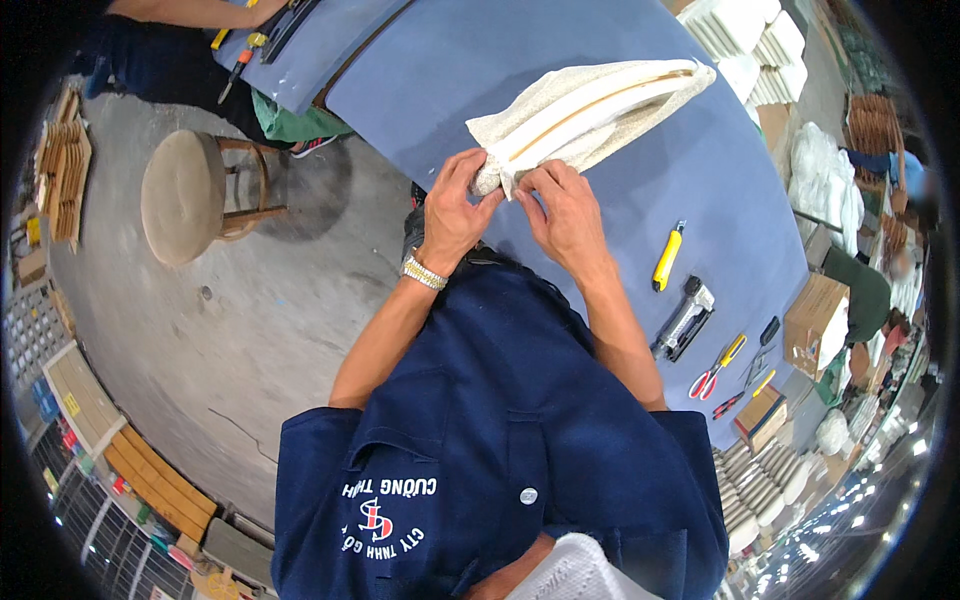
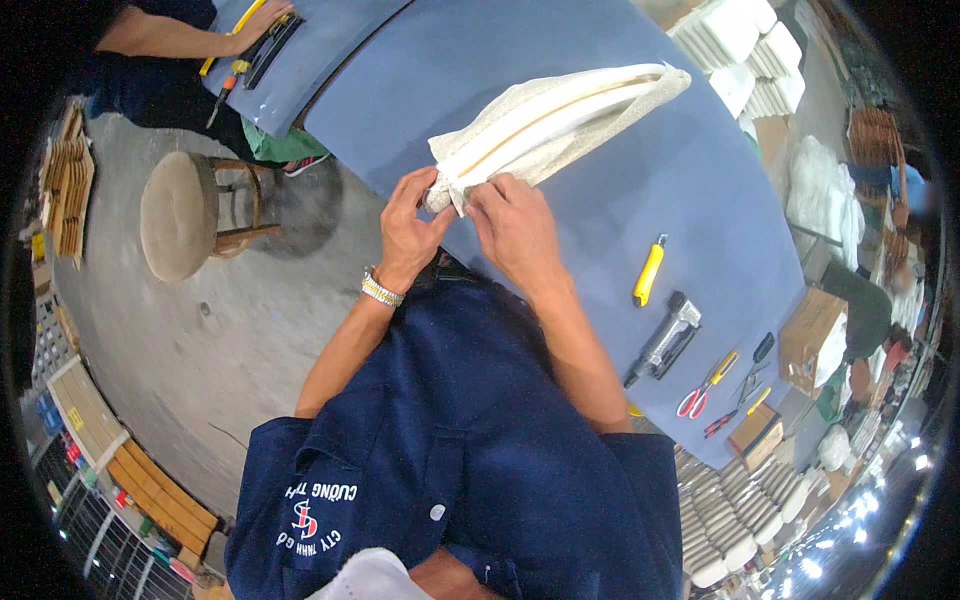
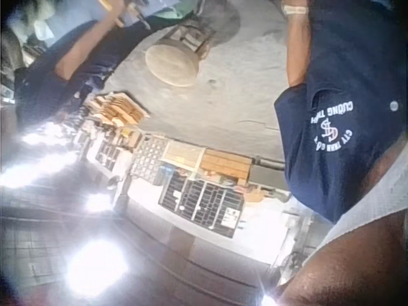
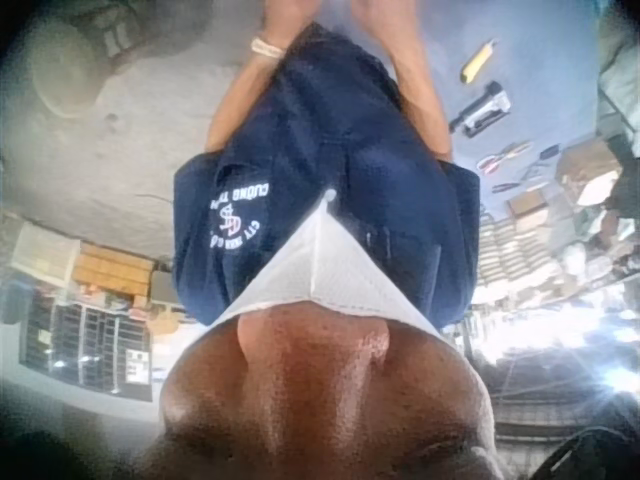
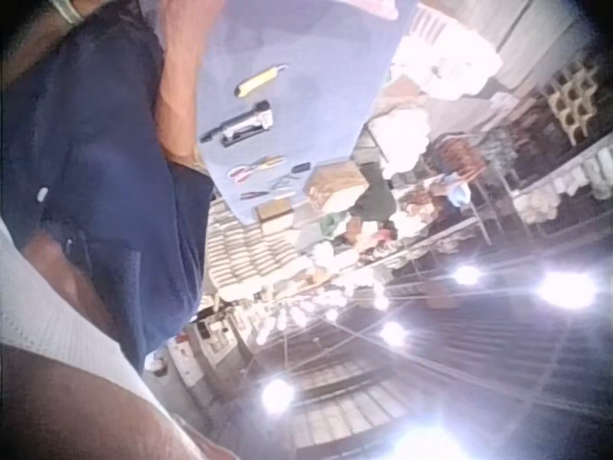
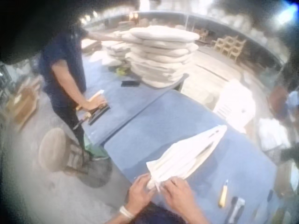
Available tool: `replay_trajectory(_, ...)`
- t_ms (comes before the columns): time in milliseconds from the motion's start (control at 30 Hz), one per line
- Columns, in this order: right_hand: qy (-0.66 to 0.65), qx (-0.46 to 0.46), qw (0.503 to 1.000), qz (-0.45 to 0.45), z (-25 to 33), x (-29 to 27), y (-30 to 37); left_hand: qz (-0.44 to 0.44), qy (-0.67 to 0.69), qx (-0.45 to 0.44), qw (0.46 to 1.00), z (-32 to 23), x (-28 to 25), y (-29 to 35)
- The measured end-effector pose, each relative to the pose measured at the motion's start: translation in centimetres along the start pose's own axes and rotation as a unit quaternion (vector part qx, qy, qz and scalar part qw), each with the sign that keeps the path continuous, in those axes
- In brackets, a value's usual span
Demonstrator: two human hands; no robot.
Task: The person folds and staples fabric onto cushion cores using a pneumatic staple gun, then trims excess fabric with a utility knife. The person repeats this process on multiple cushion units, stacking finished pieces on the table.
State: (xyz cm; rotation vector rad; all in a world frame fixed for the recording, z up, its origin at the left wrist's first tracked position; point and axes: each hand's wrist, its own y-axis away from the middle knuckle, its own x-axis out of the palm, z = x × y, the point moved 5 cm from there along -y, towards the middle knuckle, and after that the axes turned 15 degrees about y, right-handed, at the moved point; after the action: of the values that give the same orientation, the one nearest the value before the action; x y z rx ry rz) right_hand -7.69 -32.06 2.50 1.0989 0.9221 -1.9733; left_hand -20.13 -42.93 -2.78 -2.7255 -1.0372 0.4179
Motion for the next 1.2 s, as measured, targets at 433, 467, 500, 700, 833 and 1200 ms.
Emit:
replay_trajectory(433,-0.04,0.099,0.994,-0.03,1.2,0.0,-1.8,-0.043,0.02,0.026,0.999,-0.3,0.2,1.2)
replay_trajectory(467,-0.057,0.121,0.99,-0.037,0.8,0.6,-1.4,-0.052,0.019,0.021,0.998,-0.3,0.3,1.2)
replay_trajectory(500,-0.073,0.147,0.985,-0.046,0.4,1.1,-0.9,-0.057,0.017,0.02,0.998,-0.4,0.4,1.2)
replay_trajectory(700,-0.018,0.127,0.991,-0.036,2.1,0.8,-1.7,-0.049,0.005,0.016,0.999,-0.7,0.2,1.4)
replay_trajectory(833,-0.177,0.169,0.968,-0.057,0.3,3.0,-1.0,-0.027,-0.025,0.03,0.999,-0.5,-0.1,0.9)
replay_trajectory(1200,-0.372,0.195,0.906,-0.048,-1.5,6.9,-0.4,0.026,-0.031,-0.003,0.999,-0.5,-1.1,-0.7)
